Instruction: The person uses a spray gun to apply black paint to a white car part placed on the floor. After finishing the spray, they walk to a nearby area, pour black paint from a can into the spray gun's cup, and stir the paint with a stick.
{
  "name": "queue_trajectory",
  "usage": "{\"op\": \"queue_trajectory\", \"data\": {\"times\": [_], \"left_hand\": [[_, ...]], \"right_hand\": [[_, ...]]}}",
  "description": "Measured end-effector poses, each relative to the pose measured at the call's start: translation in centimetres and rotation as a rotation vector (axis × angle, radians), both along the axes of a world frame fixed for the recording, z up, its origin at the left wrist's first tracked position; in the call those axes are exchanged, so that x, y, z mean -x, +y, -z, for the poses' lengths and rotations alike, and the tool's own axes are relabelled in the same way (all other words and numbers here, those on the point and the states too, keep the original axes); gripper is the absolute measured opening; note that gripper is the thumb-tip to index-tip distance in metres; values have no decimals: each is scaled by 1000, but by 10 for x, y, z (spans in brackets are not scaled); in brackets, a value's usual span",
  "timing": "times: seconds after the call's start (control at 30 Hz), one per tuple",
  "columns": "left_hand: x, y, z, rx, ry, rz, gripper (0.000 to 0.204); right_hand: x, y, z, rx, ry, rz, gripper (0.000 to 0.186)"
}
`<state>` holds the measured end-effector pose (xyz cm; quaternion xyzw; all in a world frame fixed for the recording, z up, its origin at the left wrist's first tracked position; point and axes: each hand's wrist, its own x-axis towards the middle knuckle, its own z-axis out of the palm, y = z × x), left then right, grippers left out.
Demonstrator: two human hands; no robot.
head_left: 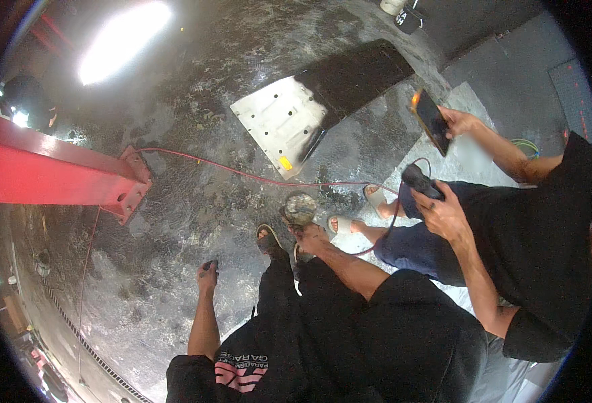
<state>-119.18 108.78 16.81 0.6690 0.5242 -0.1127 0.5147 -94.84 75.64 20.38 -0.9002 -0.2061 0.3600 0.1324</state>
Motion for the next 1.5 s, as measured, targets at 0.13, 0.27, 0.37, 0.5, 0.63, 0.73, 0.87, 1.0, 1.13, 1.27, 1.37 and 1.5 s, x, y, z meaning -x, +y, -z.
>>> {"op": "queue_trajectory", "data": {"times": [0.13, 0.27, 0.37, 0.5, 0.63, 0.73, 0.87, 1.0, 1.13, 1.27, 1.37, 1.5], "left_hand": [[57, -43, -7, 31, 15, -135, 44], [118, -106, -21, 125, 86, -182, 40], [153, -152, -48, 118, 48, -177, 39], [190, -193, -95, -274, 189, 178, 44], [209, -195, -120, -84, 303, -168, 46], [231, -191, -128, -87, 210, -165, 45], [257, -185, -132, 12, 112, -418, 48], [290, -184, -135, 32, 71, -497, 50], [353, -192, -127, 60, 44, -571, 52], [449, -197, -115, -34, 81, -373, 57], [524, -201, -109, -93, 46, -330, 57], [599, -182, -98, 78, 70, -614, 55]], "right_hand": [[23, -17, -9, -19, -65, -72, 53], [48, -37, -17, -23, -85, -173, 60], [65, -55, -26, -91, -81, -304, 60], [80, -70, -42, -170, -30, -361, 59], [91, -71, -51, -243, -2, -359, 58], [103, -69, -48, -179, -60, -464, 55], [122, -60, -39, -192, -39, -463, 57], [150, -40, -37, -217, 25, -448, 58], [186, -1, -43, -185, 92, -578, 60], [239, 44, -66, -126, 86, -623, 61], [287, 79, -94, -46, 119, -636, 61], [341, 122, -128, -139, 198, -667, 59]]}}
